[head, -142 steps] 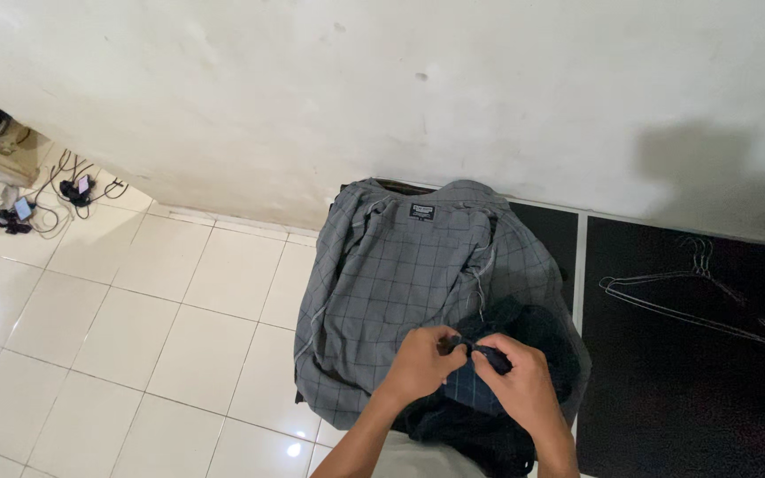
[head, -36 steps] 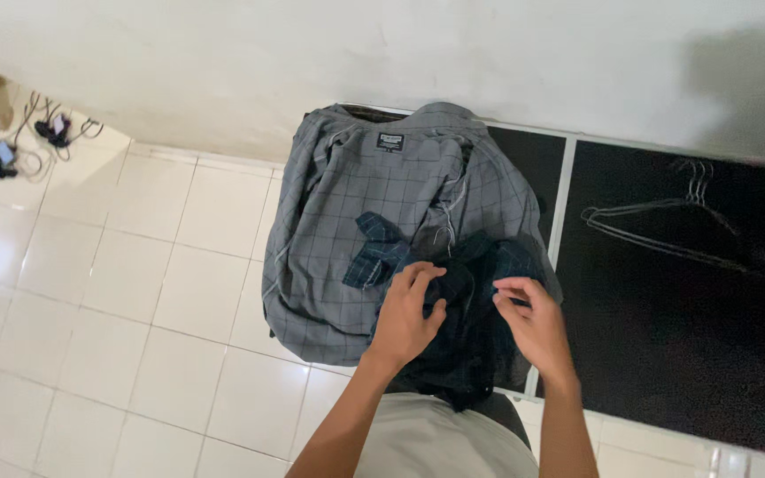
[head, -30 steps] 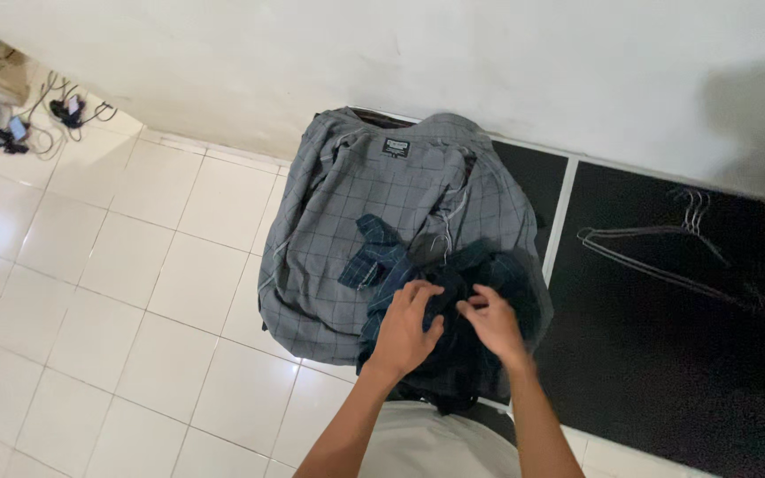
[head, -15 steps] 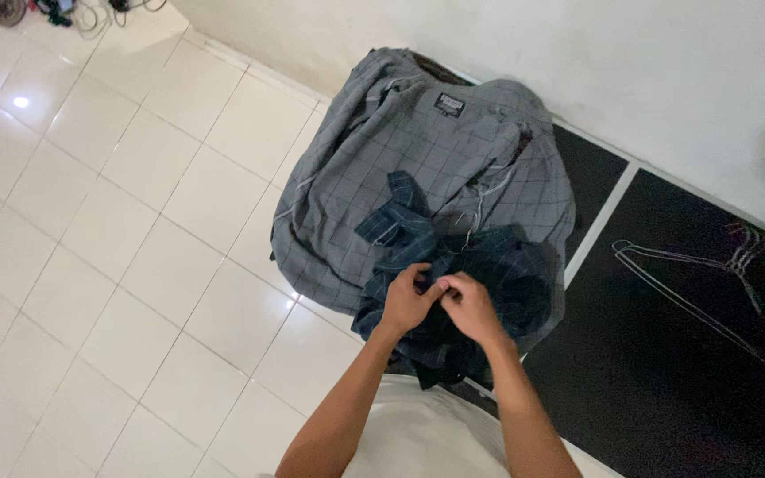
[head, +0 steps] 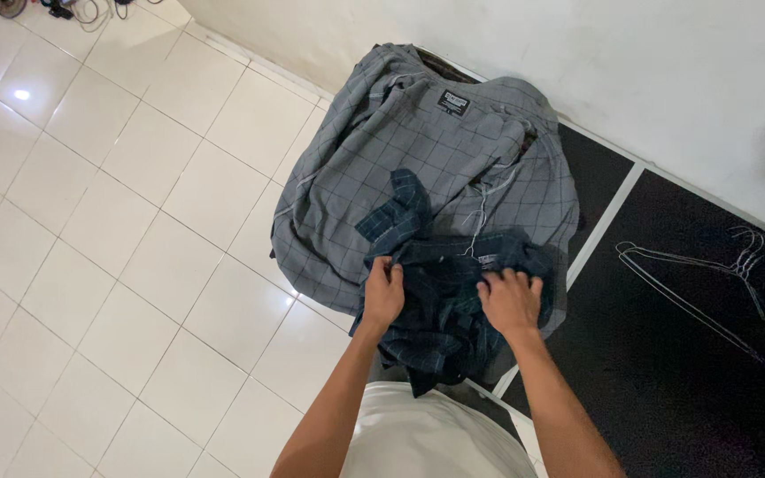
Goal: The person folds a dark blue checkered shirt on a black surface, then places it on a hanger. They then pick up a patterned shirt from a clothing rack and begin folding it on the same surface.
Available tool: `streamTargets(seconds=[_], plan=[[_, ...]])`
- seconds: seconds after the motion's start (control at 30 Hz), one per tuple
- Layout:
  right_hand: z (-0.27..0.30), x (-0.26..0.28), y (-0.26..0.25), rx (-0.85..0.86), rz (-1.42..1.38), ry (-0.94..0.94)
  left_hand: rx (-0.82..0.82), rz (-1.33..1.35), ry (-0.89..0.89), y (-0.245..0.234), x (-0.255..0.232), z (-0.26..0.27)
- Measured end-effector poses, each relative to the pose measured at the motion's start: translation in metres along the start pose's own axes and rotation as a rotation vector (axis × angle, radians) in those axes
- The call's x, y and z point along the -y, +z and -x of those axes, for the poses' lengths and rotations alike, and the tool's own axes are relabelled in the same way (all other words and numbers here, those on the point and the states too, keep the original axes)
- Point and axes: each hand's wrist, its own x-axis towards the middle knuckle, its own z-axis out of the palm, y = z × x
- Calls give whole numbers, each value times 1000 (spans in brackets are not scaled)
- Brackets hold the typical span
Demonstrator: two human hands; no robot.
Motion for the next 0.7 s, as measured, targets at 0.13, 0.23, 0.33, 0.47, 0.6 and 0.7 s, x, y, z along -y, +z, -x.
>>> streamTargets(seconds=[0.13, 0.23, 0.33, 0.47, 0.6, 0.7], plan=[[-1, -7, 1, 3, 99, 186, -56, -30, 73, -13, -32, 5], [-7, -11, 18, -199, 170, 33, -166, -101, 390, -22, -63, 18], [-18, -13, 38, -302, 142, -179, -206, -313, 606, -22, -88, 35], [-27, -13, 48, -75, -7, -112, 300, -292, 656, -4, -95, 55], [-21, -12, 32, -56, -124, 11, 454, -378, 847, 19, -75, 53], [-10, -19, 9, -103, -180, -2, 293, -584, 711, 22, -58, 40]])
